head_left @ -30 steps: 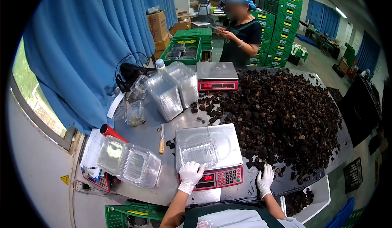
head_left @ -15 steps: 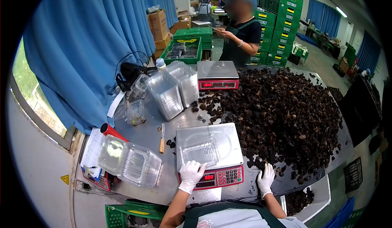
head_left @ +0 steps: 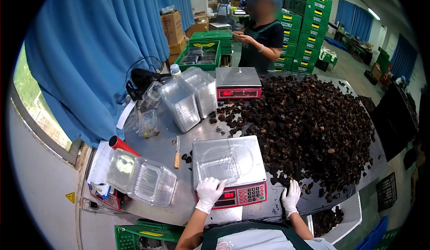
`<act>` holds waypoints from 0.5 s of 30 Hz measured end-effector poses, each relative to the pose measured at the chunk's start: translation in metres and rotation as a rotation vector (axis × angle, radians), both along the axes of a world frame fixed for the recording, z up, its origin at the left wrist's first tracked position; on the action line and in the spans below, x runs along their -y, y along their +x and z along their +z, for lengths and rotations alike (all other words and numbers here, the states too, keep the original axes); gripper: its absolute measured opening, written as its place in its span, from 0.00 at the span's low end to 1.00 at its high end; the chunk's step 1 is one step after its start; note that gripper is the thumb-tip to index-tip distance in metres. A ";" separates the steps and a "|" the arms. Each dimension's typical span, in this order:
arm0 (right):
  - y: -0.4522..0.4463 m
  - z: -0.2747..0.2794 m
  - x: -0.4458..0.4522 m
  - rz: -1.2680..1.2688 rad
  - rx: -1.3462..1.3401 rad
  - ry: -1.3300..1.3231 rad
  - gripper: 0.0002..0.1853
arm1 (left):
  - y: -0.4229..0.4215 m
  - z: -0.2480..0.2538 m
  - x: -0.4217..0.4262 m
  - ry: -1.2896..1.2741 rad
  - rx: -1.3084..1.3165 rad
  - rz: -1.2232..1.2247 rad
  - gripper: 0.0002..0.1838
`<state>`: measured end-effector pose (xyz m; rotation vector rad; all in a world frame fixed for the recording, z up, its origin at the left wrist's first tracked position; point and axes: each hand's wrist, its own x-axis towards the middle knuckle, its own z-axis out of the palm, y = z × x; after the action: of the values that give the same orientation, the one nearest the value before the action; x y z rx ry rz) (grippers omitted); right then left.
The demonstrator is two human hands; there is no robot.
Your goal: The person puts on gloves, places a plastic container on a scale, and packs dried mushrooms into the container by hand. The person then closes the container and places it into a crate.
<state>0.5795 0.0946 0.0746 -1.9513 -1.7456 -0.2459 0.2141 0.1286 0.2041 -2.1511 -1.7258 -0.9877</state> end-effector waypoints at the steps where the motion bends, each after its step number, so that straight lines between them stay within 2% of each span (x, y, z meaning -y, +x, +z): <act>1: -0.001 0.001 0.000 0.000 -0.002 0.001 0.28 | 0.000 0.000 0.000 0.001 -0.002 0.006 0.18; 15: -0.001 0.002 0.001 0.012 -0.010 0.003 0.27 | -0.001 0.000 0.000 0.022 0.018 -0.009 0.18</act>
<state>0.5788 0.0937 0.0769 -1.9364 -1.7487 -0.2338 0.2136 0.1282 0.2039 -2.1447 -1.7061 -1.0274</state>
